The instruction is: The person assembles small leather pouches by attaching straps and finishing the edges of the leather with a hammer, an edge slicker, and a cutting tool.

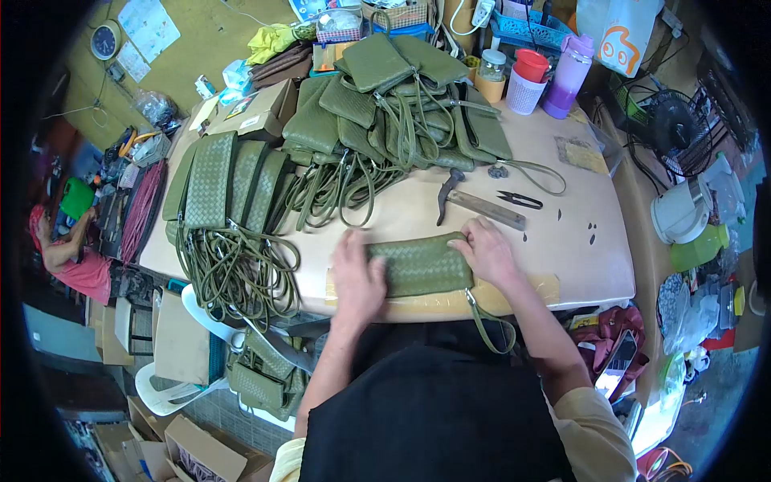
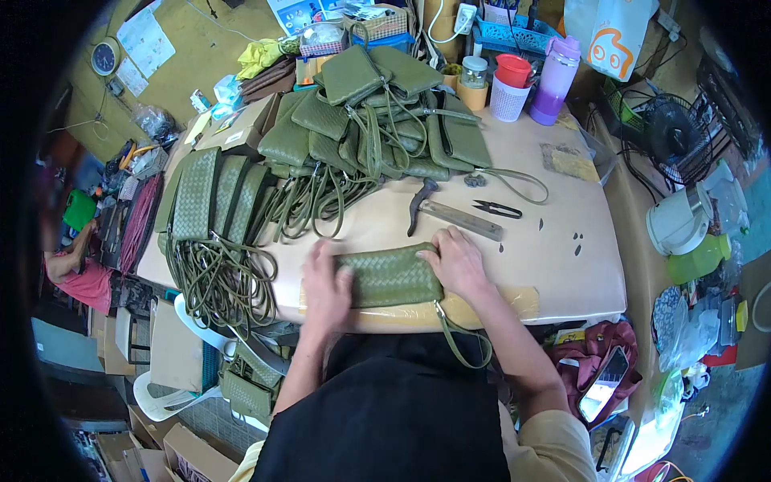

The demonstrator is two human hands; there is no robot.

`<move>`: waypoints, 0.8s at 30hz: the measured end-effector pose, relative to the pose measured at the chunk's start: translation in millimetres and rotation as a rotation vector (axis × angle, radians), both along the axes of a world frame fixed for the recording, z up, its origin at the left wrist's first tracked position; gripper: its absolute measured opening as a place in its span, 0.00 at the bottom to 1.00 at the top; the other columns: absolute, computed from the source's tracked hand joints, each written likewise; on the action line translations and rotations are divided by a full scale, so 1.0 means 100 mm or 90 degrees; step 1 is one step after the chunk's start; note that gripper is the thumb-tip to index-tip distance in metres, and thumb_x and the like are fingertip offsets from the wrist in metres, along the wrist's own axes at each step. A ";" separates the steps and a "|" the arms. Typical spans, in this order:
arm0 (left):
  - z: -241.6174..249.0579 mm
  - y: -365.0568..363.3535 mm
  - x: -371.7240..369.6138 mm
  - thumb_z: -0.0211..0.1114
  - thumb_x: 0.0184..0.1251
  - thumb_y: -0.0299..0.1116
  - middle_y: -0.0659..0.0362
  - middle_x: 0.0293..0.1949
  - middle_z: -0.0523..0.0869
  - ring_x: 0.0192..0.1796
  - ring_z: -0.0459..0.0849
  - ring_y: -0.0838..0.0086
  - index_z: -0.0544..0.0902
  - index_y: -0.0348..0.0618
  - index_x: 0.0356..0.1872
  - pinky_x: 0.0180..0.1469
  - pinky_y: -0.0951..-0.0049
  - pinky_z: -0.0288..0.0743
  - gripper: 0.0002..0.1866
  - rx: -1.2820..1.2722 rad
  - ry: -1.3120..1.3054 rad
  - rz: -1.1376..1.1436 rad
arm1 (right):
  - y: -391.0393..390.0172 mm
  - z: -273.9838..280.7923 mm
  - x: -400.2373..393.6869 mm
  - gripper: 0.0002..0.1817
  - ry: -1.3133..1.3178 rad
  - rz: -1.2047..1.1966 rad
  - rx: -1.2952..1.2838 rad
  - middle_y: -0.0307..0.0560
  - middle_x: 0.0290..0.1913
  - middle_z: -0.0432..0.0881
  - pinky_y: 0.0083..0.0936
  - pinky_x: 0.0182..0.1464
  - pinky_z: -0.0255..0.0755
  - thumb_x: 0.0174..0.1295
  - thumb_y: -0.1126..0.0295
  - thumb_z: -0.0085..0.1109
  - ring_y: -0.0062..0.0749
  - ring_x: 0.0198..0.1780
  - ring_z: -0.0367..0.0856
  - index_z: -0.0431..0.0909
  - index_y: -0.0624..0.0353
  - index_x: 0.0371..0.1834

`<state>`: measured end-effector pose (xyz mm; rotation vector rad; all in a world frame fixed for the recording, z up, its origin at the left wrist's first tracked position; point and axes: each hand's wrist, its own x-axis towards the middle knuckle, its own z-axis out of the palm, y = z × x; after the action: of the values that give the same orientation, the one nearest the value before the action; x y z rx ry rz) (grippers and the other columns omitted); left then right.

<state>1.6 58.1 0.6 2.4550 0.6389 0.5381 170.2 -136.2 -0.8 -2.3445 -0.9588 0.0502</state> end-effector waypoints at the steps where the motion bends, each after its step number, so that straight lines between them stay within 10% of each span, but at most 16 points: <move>1: 0.04 0.07 -0.05 0.65 0.63 0.29 0.41 0.60 0.74 0.58 0.76 0.54 0.70 0.34 0.64 0.61 0.59 0.70 0.28 -0.105 -0.037 0.097 | -0.01 -0.02 -0.04 0.12 0.092 -0.022 0.097 0.52 0.35 0.79 0.36 0.39 0.75 0.59 0.64 0.67 0.45 0.33 0.80 0.76 0.61 0.34; 4: -0.18 0.34 -0.24 0.63 0.68 0.29 0.51 0.47 0.83 0.48 0.82 0.67 0.76 0.33 0.57 0.55 0.70 0.74 0.18 -0.267 0.026 0.085 | -0.07 -0.19 -0.13 0.06 0.225 -0.020 0.272 0.45 0.33 0.78 0.24 0.36 0.71 0.65 0.73 0.60 0.28 0.31 0.75 0.73 0.63 0.35; 6: -0.23 0.25 -0.29 0.61 0.72 0.29 0.61 0.39 0.85 0.44 0.80 0.78 0.79 0.34 0.50 0.53 0.75 0.73 0.11 -0.587 -0.233 -0.010 | 0.02 -0.20 -0.21 0.02 0.353 -0.056 0.452 0.37 0.30 0.74 0.17 0.39 0.67 0.69 0.77 0.52 0.17 0.34 0.70 0.73 0.63 0.37; 13: -0.12 -0.23 -0.27 0.56 0.77 0.31 0.64 0.37 0.82 0.40 0.75 0.84 0.79 0.36 0.44 0.46 0.81 0.70 0.09 -0.463 -0.488 0.041 | -0.06 -0.06 -0.45 0.08 0.170 -0.083 0.457 0.33 0.26 0.68 0.17 0.33 0.61 0.72 0.72 0.49 0.16 0.30 0.64 0.73 0.62 0.34; 24: 0.07 -0.20 -0.33 0.59 0.74 0.29 0.65 0.39 0.81 0.41 0.76 0.81 0.79 0.36 0.49 0.48 0.80 0.70 0.09 -0.523 -0.375 -0.067 | -0.35 -0.04 -0.54 0.06 0.111 -0.060 0.455 0.37 0.27 0.69 0.18 0.38 0.65 0.70 0.74 0.53 0.19 0.32 0.66 0.73 0.62 0.34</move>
<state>-31.8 38.0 7.4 1.4537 0.3690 0.7310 116.3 -171.3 -5.2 -1.6870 -0.6374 -0.1076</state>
